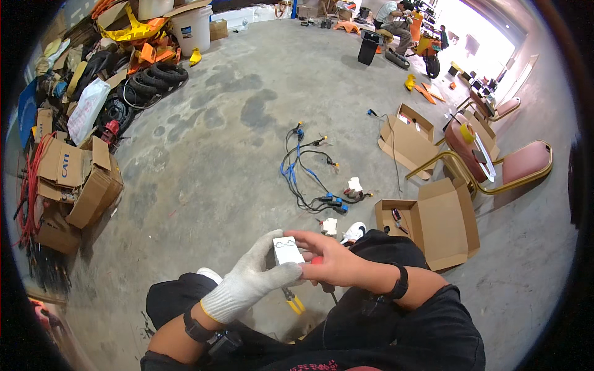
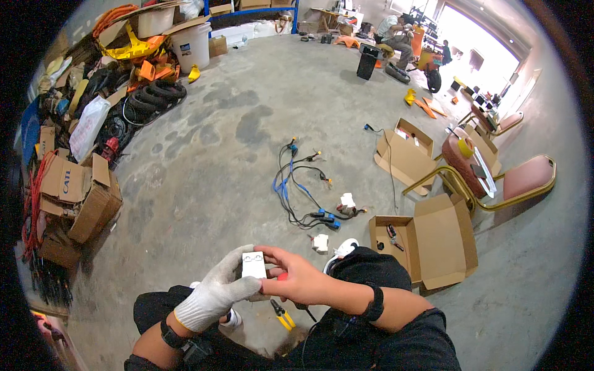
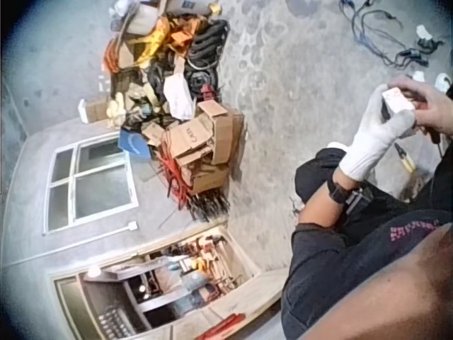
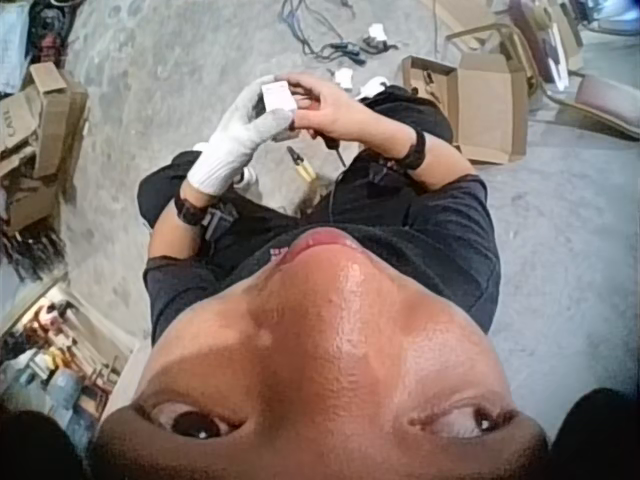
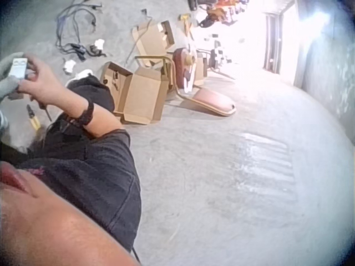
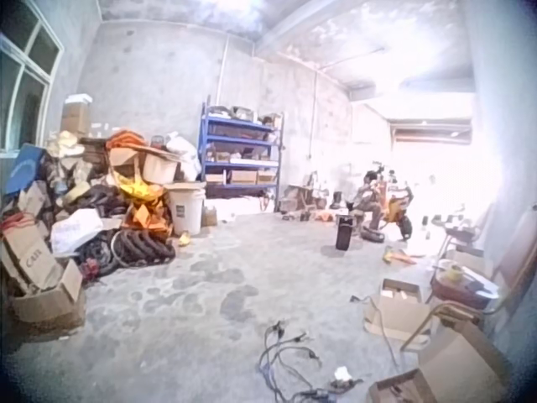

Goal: Repairing an electrical circuit breaker using a screwdriver while sitting on the floor of a workshop.

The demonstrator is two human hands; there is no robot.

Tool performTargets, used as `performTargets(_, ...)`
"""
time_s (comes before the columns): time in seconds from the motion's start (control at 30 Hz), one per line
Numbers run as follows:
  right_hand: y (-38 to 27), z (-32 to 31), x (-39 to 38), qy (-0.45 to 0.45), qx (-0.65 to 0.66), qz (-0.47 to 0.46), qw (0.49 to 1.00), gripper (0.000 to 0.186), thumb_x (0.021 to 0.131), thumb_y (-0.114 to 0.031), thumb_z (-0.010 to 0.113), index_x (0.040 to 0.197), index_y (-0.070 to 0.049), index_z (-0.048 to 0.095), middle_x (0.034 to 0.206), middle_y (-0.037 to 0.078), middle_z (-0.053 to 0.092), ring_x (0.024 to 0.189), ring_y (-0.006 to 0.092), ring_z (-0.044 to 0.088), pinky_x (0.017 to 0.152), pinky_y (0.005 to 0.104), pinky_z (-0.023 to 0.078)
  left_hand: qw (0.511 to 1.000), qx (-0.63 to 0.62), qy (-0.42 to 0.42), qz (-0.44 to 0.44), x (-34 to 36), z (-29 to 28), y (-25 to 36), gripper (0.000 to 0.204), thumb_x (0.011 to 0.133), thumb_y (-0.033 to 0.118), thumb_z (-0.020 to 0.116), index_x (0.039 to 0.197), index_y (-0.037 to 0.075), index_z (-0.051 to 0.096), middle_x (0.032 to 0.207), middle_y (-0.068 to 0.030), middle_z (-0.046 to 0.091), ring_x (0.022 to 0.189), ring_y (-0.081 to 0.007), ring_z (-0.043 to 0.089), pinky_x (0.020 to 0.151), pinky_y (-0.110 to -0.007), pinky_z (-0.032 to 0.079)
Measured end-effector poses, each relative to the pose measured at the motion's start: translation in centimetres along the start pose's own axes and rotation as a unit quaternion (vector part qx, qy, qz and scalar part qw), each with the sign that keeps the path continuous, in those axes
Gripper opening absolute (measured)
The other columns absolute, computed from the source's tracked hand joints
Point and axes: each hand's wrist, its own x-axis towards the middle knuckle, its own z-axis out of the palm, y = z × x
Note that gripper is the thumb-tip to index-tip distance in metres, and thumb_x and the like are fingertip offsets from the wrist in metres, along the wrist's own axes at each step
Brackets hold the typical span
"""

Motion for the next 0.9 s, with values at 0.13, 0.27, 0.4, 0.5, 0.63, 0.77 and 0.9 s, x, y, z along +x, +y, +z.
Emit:
performTargets(0.13,-1.1,0.5,-0.8,-0.012,0.016,0.0,1.0,0.081,0.082,-0.012,0.074,0.146,0.003,0.025,0.134,0.017,0.05,0.117,0.0203,0.055,0.094,0.0308,0.048,1.0,0.009,-0.018,-0.013,-0.6,0.1,0.2,0.076,0.082,0.02,0.073,0.139,-0.007,0.03,0.126,-0.0178,0.055,0.118,-0.0211,0.055,0.098,-0.034,0.047)
performTargets(0.27,-0.6,0.4,-1.2,-0.038,-0.011,-0.037,0.999,0.084,0.08,-0.011,0.075,0.146,0.005,0.025,0.136,0.017,0.049,0.121,0.0215,0.053,0.099,0.0319,0.046,0.995,0.093,-0.009,0.046,-1.2,-0.5,-0.8,0.08,0.08,0.018,0.077,0.139,-0.007,0.03,0.124,-0.0177,0.058,0.115,-0.0197,0.057,0.099,-0.033,0.046)
performTargets(0.4,-0.3,0.6,-1.3,-0.042,0.049,0.002,0.998,0.09,0.077,-0.008,0.078,0.147,0.005,0.023,0.14,0.018,0.046,0.122,0.0203,0.051,0.1,0.0321,0.045,0.994,0.08,-0.032,0.064,-1.1,-0.3,-0.5,0.082,0.077,0.015,0.08,0.139,-0.007,0.031,0.119,-0.0159,0.062,0.111,-0.0194,0.059,0.099,-0.034,0.046)
performTargets(0.5,-1.0,0.3,-1.4,-0.021,0.005,-0.023,0.999,0.088,0.075,-0.008,0.08,0.145,0.007,0.028,0.139,0.018,0.047,0.12,0.0221,0.053,0.1,0.0335,0.044,0.986,0.12,0.014,0.119,-0.9,-0.5,-1.1,0.079,0.074,0.012,0.082,0.136,-0.009,0.036,0.118,-0.0155,0.062,0.109,-0.018,0.059,0.096,-0.035,0.048)
performTargets(0.63,-0.4,0.6,-1.4,-0.011,0.059,-0.054,0.997,0.085,0.073,-0.009,0.081,0.141,0.008,0.033,0.136,0.018,0.049,0.121,0.0246,0.053,0.104,0.0352,0.042,0.984,0.142,0.024,0.109,-0.9,-0.6,-0.9,0.082,0.069,0.021,0.086,0.132,-0.011,0.042,0.112,-0.0156,0.065,0.104,-0.0161,0.061,0.094,-0.033,0.049)
performTargets(0.77,-0.3,0.2,-1.6,-0.021,0.03,-0.045,0.998,0.084,0.073,-0.008,0.081,0.14,0.008,0.034,0.134,0.019,0.05,0.121,0.0241,0.053,0.104,0.0347,0.041,0.986,0.13,0.02,0.097,-0.6,-0.8,-1.7,0.085,0.068,0.019,0.086,0.133,-0.01,0.041,0.114,-0.0158,0.065,0.106,-0.0177,0.062,0.095,-0.033,0.048)
performTargets(0.9,-0.4,0.3,-1.3,-0.016,0.034,-0.048,0.998,0.084,0.072,-0.009,0.081,0.14,0.01,0.035,0.13,0.018,0.053,0.119,0.0224,0.054,0.102,0.0321,0.041,0.994,0.08,0.014,0.07,-0.8,-0.5,-1.1,0.084,0.067,0.017,0.086,0.133,-0.009,0.041,0.115,-0.0154,0.065,0.107,-0.0179,0.062,0.095,-0.033,0.049)
